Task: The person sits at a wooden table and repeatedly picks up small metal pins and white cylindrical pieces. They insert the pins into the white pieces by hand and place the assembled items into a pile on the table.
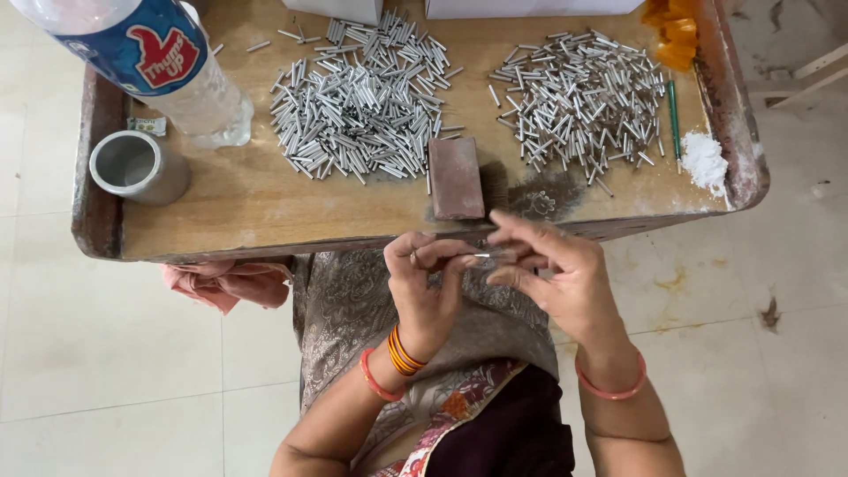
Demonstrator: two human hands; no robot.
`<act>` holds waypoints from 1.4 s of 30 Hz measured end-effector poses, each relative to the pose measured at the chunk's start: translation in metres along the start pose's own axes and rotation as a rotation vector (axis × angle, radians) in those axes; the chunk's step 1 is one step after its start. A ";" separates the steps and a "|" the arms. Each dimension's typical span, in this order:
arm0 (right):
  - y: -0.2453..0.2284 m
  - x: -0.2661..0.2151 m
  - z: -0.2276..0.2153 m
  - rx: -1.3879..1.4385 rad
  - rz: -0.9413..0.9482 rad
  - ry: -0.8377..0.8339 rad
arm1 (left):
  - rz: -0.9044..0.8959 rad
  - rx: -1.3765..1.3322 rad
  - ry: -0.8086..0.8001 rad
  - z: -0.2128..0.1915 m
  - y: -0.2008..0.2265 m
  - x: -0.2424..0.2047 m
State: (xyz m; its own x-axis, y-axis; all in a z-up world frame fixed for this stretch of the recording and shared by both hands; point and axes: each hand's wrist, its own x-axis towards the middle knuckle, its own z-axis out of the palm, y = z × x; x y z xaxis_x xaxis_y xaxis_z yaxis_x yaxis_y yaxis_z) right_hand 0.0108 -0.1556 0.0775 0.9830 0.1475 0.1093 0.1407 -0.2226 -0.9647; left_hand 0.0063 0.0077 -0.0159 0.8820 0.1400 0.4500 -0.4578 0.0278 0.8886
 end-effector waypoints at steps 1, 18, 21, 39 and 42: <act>0.004 -0.001 0.003 0.000 0.001 0.002 | -0.001 -0.001 -0.002 -0.001 0.001 0.001; 0.012 -0.003 0.012 -0.019 -0.208 -0.039 | -0.252 -0.472 -0.023 -0.011 0.009 0.005; -0.003 -0.005 0.012 0.171 0.028 -0.062 | -0.252 -0.458 -0.023 -0.012 0.006 0.001; 0.017 -0.012 0.043 -0.367 -0.572 0.174 | -0.377 -0.676 0.011 -0.011 0.010 0.012; 0.017 -0.010 0.025 -0.496 -0.667 0.201 | -0.379 -0.624 -0.012 -0.002 0.004 0.001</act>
State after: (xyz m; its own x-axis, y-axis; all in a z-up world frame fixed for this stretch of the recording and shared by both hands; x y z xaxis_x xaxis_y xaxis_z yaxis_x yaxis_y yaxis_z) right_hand 0.0007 -0.1370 0.0540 0.6721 0.2344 0.7024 0.6865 -0.5526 -0.4726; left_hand 0.0049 0.0098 -0.0120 0.9920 -0.0018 0.1259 -0.0965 0.6317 0.7692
